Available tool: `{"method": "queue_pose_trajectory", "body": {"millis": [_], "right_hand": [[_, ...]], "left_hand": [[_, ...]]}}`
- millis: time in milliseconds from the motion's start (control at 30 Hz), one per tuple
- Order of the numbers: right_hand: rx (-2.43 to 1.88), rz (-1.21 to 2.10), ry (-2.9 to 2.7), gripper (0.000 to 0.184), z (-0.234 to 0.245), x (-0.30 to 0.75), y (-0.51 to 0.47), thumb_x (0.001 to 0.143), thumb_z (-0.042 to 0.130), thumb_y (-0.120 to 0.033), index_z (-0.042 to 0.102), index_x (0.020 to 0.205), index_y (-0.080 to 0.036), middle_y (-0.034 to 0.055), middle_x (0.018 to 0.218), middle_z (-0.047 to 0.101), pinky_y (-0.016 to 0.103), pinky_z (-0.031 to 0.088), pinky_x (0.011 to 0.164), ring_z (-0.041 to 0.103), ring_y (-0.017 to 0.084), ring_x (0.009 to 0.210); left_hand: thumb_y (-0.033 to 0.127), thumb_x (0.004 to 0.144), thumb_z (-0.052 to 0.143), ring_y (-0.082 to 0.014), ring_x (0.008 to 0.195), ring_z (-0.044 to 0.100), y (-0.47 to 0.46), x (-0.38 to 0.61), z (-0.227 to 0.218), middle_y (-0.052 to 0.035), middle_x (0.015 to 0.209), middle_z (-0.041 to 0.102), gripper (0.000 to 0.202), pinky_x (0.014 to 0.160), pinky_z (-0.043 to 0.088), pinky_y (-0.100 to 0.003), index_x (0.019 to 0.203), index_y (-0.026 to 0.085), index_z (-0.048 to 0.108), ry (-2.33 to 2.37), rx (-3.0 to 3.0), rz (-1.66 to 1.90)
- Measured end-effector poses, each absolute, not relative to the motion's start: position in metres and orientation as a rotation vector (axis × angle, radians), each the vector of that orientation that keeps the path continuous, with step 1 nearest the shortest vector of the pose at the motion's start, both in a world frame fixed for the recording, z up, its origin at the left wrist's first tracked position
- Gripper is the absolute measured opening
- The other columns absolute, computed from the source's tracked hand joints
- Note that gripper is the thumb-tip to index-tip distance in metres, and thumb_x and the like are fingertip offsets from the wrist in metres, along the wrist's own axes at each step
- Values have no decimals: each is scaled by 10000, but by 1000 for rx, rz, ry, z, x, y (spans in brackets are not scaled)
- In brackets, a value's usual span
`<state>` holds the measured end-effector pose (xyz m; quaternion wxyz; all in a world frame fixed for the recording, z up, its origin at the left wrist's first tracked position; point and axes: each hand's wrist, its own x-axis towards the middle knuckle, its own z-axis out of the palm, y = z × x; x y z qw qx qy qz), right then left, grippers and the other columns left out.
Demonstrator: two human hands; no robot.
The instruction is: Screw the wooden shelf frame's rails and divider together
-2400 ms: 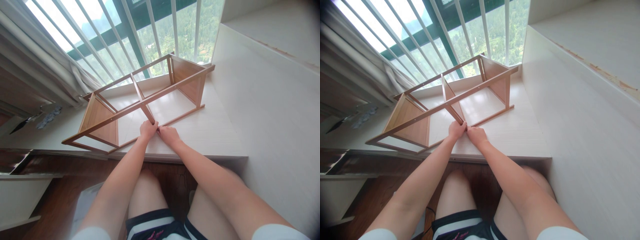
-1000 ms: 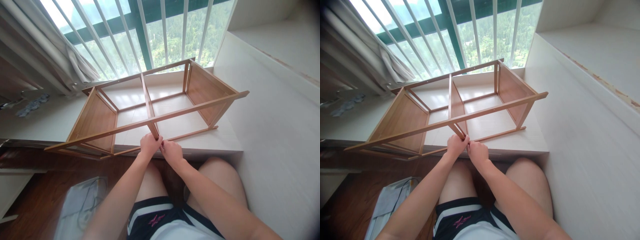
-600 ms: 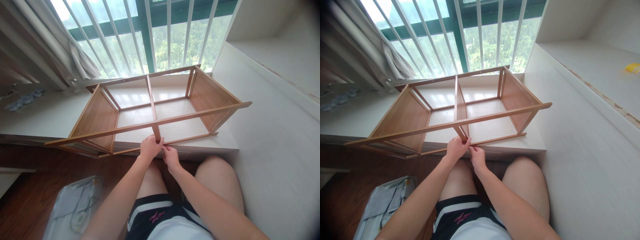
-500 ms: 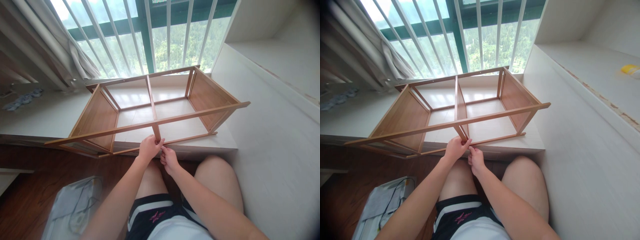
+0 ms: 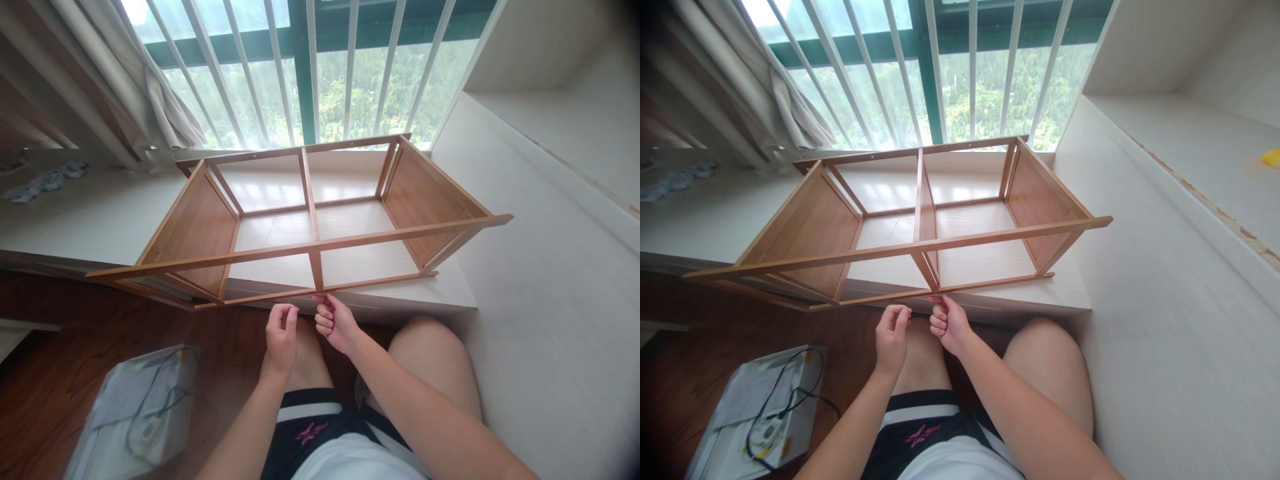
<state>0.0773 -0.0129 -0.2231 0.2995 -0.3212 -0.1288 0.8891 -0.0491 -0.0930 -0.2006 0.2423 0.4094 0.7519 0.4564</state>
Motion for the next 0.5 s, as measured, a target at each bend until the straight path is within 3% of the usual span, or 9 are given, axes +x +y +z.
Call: {"method": "queue_pose_trajectory", "body": {"millis": [100,200,300,400,500], "right_hand": [[-869,2345,-393,321,-227,78,-19,894,496,-464,570,965,-160,-104,493,209,174,113,393,129,56,404],[-977,2126,-670,336,-230,83,-32,879,503,-502,556,897,-171,-100,501,218,181,145,400,157,54,409],[-1010,1811,-1308,267,-234,95,-46,900,498,-438,548,845,-181,-56,543,381,201,281,459,329,74,457],[-693,1366,-2055,192,-242,105,-49,920,459,-320,585,913,-175,40,781,590,266,415,669,522,136,704],[-319,994,-2444,222,-252,106,-41,914,399,-243,602,950,-163,62,774,566,311,391,735,481,164,734]], "left_hand": [[495,866,441,-144,752,598,-99,-32,-227,-27,800,613,285,694,514,-261,857,230,547,1829,859,1162],[557,796,531,-127,675,579,-102,-12,-250,-18,729,586,341,616,481,-240,797,216,540,1557,585,1095],[622,799,478,-123,573,554,-110,6,-267,-31,673,581,446,520,443,-243,812,185,568,1450,463,1041],[570,780,565,-150,701,623,-119,14,-279,-62,756,642,446,626,492,-255,907,144,604,1301,282,1128],[450,718,704,-180,825,642,-122,10,-284,-87,863,672,418,745,506,-280,952,114,619,1097,52,1232]]}}
